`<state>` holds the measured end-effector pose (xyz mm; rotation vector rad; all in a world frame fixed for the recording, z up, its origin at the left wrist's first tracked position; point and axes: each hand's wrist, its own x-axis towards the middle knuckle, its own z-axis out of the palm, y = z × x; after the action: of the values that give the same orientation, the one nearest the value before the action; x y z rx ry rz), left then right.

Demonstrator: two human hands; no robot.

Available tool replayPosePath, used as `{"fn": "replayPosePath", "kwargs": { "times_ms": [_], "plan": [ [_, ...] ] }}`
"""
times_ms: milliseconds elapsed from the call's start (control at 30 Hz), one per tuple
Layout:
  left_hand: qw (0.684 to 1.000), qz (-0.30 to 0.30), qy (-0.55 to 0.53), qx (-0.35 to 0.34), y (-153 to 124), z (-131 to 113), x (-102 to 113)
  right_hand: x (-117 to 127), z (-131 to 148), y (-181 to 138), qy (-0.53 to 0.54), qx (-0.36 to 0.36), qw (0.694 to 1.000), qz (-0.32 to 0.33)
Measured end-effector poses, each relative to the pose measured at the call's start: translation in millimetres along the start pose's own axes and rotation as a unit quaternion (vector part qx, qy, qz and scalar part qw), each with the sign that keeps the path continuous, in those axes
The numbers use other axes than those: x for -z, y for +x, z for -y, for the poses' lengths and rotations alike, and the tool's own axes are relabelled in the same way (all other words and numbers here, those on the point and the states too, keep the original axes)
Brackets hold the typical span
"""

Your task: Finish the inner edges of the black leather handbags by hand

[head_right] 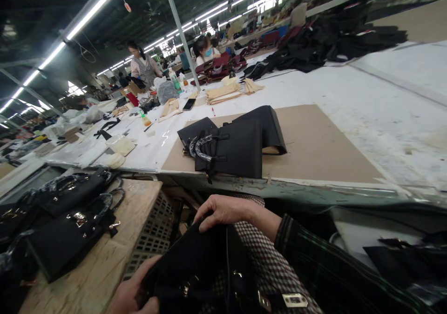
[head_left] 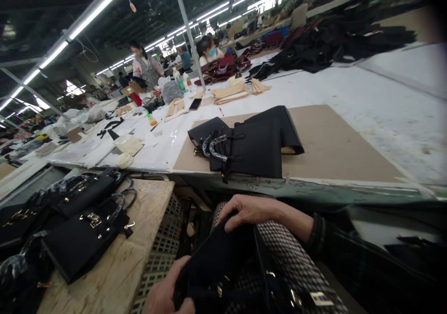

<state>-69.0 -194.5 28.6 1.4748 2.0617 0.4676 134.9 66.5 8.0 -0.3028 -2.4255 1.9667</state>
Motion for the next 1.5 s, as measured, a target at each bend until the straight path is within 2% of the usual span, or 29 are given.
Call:
{"fn": "replayPosePath", "kwargs": {
  "times_ms": [100,267,333,433,500,600,833,900,1000,1133,1267,1433,1500],
  "plan": [
    [0.999,-0.03,0.014,0.01,-2,3,-11,-5,-2,7,-0.033,0.018,0.999,-0.003],
    [0.995,-0.066,-0.04,-0.066,-2,-5,-19,-8,2,11,-0.084,0.029,0.995,-0.04],
    [0.994,-0.074,-0.055,-0.067,1,-9,-18,-10,4,10,-0.085,0.023,0.995,-0.041],
    [0.991,-0.112,0.004,-0.066,10,-14,-16,-16,7,10,-0.098,0.025,0.994,-0.039],
    [0.984,-0.127,0.078,-0.093,16,-18,-14,-21,9,11,-0.115,0.034,0.992,-0.043],
    [0.971,-0.107,0.176,-0.119,27,-31,-11,-27,12,16,-0.145,0.044,0.987,-0.056],
    [0.961,-0.032,0.268,-0.065,56,-79,-8,-34,12,18,-0.206,0.057,0.974,-0.073],
    [0.963,-0.021,0.262,-0.05,61,-83,-8,-33,9,17,-0.206,0.057,0.974,-0.074],
    [0.973,-0.011,0.226,-0.043,61,-75,-5,-30,5,17,-0.191,0.064,0.978,-0.059],
    [0.985,0.001,0.17,-0.014,53,-60,4,-29,5,21,-0.168,0.059,0.983,-0.046],
    [0.995,0.008,0.103,0.016,40,-54,12,-29,7,25,-0.161,0.045,0.985,-0.033],
    [0.999,0.035,-0.009,0.005,24,-44,14,-17,7,15,-0.161,0.02,0.987,-0.015],
    [1.0,0.02,-0.014,-0.005,19,-35,10,-13,14,9,-0.186,-0.001,0.983,0.002]
  ]
}}
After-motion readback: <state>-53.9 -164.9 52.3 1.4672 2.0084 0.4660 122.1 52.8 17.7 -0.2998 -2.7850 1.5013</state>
